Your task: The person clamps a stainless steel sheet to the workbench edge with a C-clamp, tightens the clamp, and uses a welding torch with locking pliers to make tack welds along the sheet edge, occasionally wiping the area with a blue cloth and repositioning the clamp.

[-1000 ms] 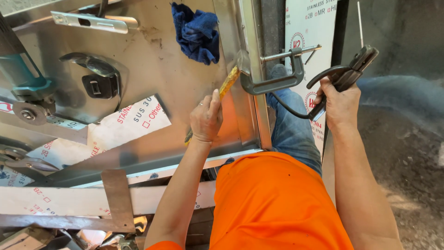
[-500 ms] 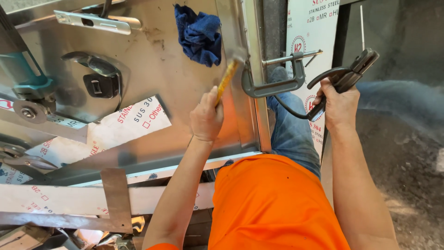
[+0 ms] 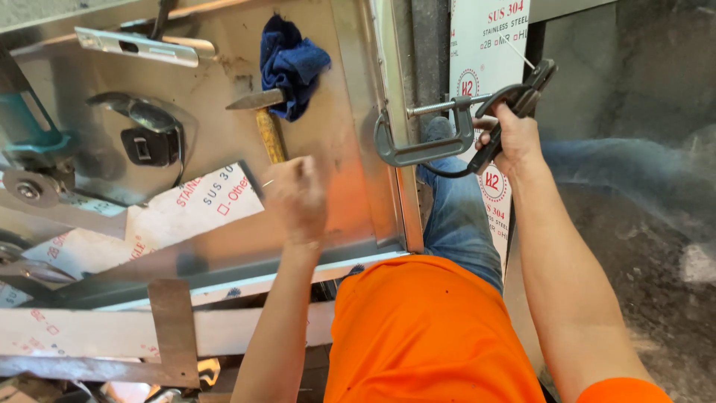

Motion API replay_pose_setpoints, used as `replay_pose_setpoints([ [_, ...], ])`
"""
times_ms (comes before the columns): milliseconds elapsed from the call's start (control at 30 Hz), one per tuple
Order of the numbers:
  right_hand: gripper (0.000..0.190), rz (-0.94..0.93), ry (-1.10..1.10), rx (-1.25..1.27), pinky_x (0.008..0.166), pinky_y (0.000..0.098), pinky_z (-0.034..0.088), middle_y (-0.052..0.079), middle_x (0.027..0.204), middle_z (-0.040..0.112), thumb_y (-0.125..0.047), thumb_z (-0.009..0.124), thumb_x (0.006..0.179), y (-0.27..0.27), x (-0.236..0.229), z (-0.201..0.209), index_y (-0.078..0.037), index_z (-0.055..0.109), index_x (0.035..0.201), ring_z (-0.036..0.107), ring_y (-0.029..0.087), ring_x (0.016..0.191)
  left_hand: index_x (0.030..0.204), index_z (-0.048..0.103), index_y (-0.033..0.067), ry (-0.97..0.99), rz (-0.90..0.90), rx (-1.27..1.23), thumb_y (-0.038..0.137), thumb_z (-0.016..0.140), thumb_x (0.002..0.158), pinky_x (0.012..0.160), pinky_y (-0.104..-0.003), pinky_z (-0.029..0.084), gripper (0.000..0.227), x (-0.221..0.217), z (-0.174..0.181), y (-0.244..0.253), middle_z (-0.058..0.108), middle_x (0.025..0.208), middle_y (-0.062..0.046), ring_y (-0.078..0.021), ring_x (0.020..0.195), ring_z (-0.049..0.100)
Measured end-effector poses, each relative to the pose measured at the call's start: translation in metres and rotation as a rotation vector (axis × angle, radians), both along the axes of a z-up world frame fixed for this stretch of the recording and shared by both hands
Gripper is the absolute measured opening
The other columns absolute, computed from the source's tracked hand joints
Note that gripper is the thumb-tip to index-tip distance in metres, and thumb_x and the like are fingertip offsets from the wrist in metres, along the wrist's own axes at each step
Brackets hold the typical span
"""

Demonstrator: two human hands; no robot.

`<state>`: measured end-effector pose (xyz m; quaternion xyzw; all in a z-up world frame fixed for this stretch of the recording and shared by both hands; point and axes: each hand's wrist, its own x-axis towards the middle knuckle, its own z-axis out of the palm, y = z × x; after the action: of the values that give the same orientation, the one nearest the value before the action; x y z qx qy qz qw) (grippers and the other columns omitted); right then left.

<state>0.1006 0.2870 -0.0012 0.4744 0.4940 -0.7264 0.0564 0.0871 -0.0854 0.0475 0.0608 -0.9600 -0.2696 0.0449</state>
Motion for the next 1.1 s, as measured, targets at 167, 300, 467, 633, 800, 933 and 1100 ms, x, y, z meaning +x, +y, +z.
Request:
replay_pose_setpoints([
  [167,0.028,0.064,-0.078,0.018,0.052,0.0379,0.05,0.013,0.081,0.072,-0.032,0.075,0.095,0.005,-0.014,-0.013,-0.005,0.068,0.096,0.057,0.017,0.053,0.109,0.07,0.012,-0.374,-0.003,0.302,0.04,0.051,0.103,0.077,-0.05,0.052,0.034,-0.021,-0.014,0.085,0.074,0.106,-0.02,-0.042,0.096,0.068],
  [300,0.017,0.044,-0.145,0.043,0.052,0.0383,0.049,0.011,0.079,0.071,-0.021,0.076,0.09,0.006,-0.024,-0.004,-0.005,0.07,0.091,0.056,0.016,0.053,0.109,0.065,0.0108,-0.408,0.077,0.426,0.04,0.044,0.107,0.073,-0.055,0.052,0.036,-0.02,-0.045,0.126,0.074,0.087,-0.021,-0.0445,0.084,0.07],
  [467,0.011,-0.031,-0.126,-0.013,0.054,0.0392,0.051,0.012,0.079,0.071,-0.013,0.071,0.087,0.016,-0.024,-0.034,-0.003,0.07,0.091,0.057,0.018,0.054,0.11,0.066,0.0117,-0.387,0.103,0.378,0.038,0.044,0.108,0.071,-0.057,0.05,0.034,-0.014,-0.058,0.127,0.073,0.086,-0.021,-0.0462,0.083,0.069],
  [633,0.01,-0.082,0.001,-0.097,0.056,0.0394,0.054,0.012,0.081,0.07,-0.001,0.068,0.083,0.013,-0.027,-0.028,-0.003,0.069,0.093,0.059,0.02,0.057,0.122,0.066,0.0123,-0.17,0.05,0.5,0.037,0.047,0.108,0.075,-0.05,0.055,0.033,-0.014,-0.064,0.125,0.074,0.099,-0.02,-0.0432,0.09,0.071],
  [800,0.015,0.031,0.07,0.082,0.057,0.0352,0.054,0.01,0.085,0.07,0.007,0.073,0.085,0.017,-0.019,-0.013,0.0,0.07,0.097,0.063,0.02,0.062,0.123,0.07,0.013,-0.253,0.085,0.554,0.035,0.051,0.106,0.077,-0.046,0.057,0.033,-0.009,-0.055,0.125,0.075,0.099,-0.019,-0.0397,0.092,0.073],
  [933,0.015,0.112,0.069,0.197,0.06,0.0342,0.056,0.009,0.088,0.072,0.007,0.075,0.085,0.018,-0.001,-0.014,0.002,0.07,0.098,0.066,0.019,0.065,0.124,0.069,0.0121,-0.243,0.106,0.584,0.034,0.052,0.107,0.077,-0.044,0.057,0.032,0.017,-0.05,0.121,0.075,0.101,-0.019,-0.0388,0.093,0.073],
  [1100,0.011,0.211,0.05,0.382,0.068,0.0309,0.058,0.007,0.088,0.072,0.004,0.077,0.087,0.012,0.035,-0.013,0.003,0.072,0.097,0.07,0.017,0.072,0.127,0.065,0.0111,-0.276,0.075,0.619,0.03,0.051,0.107,0.074,-0.045,0.057,0.03,0.054,-0.041,0.116,0.074,0.102,-0.02,-0.039,0.091,0.073],
])
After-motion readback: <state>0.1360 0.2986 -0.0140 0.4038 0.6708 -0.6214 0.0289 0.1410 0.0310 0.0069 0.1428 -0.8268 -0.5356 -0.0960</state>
